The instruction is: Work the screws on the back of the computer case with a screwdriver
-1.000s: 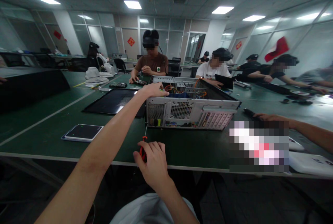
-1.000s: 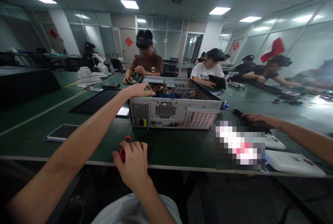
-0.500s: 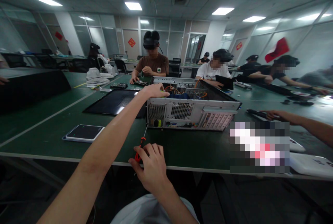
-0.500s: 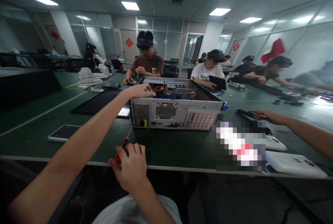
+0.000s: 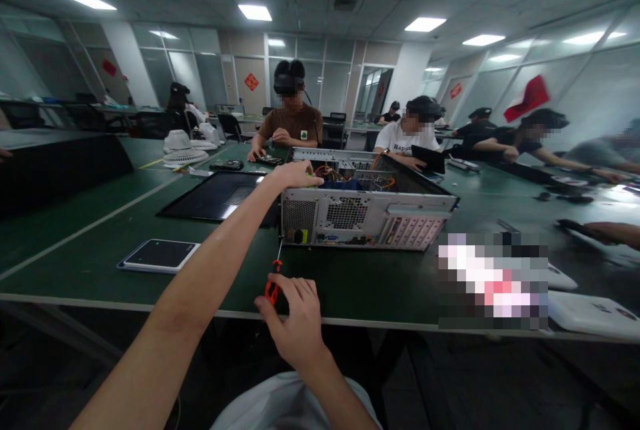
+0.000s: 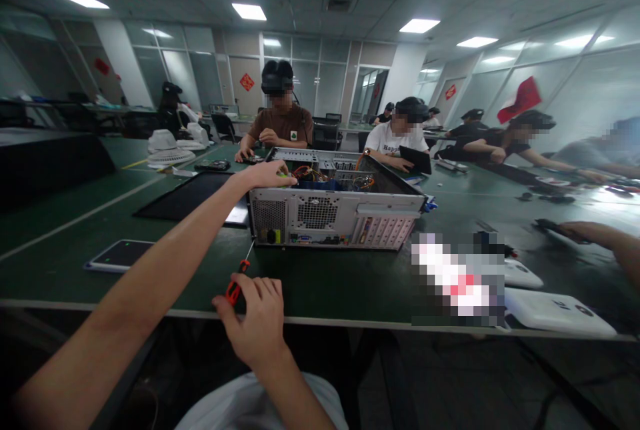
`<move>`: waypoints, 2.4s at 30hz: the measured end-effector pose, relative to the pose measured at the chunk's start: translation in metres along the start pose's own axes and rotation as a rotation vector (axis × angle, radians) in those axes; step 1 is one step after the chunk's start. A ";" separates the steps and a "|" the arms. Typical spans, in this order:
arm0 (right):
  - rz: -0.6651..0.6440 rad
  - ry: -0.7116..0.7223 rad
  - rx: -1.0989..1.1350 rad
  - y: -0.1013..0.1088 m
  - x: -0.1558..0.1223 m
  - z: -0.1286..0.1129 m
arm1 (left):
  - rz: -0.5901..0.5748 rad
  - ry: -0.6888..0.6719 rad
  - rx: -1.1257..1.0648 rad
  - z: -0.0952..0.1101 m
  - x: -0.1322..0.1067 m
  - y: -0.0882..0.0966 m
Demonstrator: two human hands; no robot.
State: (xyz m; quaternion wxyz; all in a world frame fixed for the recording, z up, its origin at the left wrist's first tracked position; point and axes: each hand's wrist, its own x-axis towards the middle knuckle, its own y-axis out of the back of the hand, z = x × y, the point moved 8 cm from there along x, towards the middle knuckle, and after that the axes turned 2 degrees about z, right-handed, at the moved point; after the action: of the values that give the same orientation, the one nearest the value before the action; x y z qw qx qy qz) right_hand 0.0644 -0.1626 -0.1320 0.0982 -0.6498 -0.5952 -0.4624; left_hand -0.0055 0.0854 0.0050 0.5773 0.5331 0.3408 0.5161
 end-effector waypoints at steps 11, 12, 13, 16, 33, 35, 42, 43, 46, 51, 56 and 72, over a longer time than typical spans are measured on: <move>-0.211 0.049 -0.145 -0.011 -0.001 -0.005 | 0.006 0.003 0.009 0.002 -0.002 0.002; -0.210 0.062 -0.155 -0.011 -0.001 -0.006 | 0.004 0.004 0.010 0.002 -0.002 0.002; -0.201 0.073 -0.159 -0.010 -0.002 -0.006 | 0.002 0.004 0.010 0.002 -0.002 0.002; -0.141 0.064 -0.123 -0.008 -0.002 -0.005 | -0.002 0.008 0.010 0.001 -0.002 0.002; -0.191 0.001 -0.211 -0.017 -0.001 0.000 | -0.034 0.029 0.018 0.004 -0.009 0.005; -0.196 -0.027 -0.181 -0.015 -0.001 0.000 | -0.034 0.029 0.019 0.004 -0.009 0.005; 0.117 -0.054 0.220 0.025 0.011 0.004 | 0.005 0.024 -0.024 0.002 -0.005 0.004; 0.155 -0.044 0.266 0.030 0.015 0.003 | 0.010 0.019 -0.026 0.002 -0.004 0.003; 0.196 -0.063 0.360 0.037 0.032 0.002 | 0.014 0.003 -0.035 0.001 -0.002 0.002; 0.211 -0.053 0.385 0.037 0.054 -0.001 | 0.020 0.007 -0.047 0.000 0.000 0.001; 0.246 -0.056 0.437 0.036 0.063 0.004 | 0.010 0.014 -0.013 0.001 -0.002 0.002; 0.184 0.075 0.251 0.048 0.078 -0.020 | 0.019 0.004 -0.013 0.000 -0.001 0.002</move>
State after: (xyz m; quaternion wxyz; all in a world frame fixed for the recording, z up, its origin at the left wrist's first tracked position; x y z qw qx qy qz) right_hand 0.0852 -0.1356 -0.0449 0.2424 -0.6666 -0.5823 -0.3973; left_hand -0.0059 0.0839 0.0069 0.5751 0.5317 0.3335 0.5247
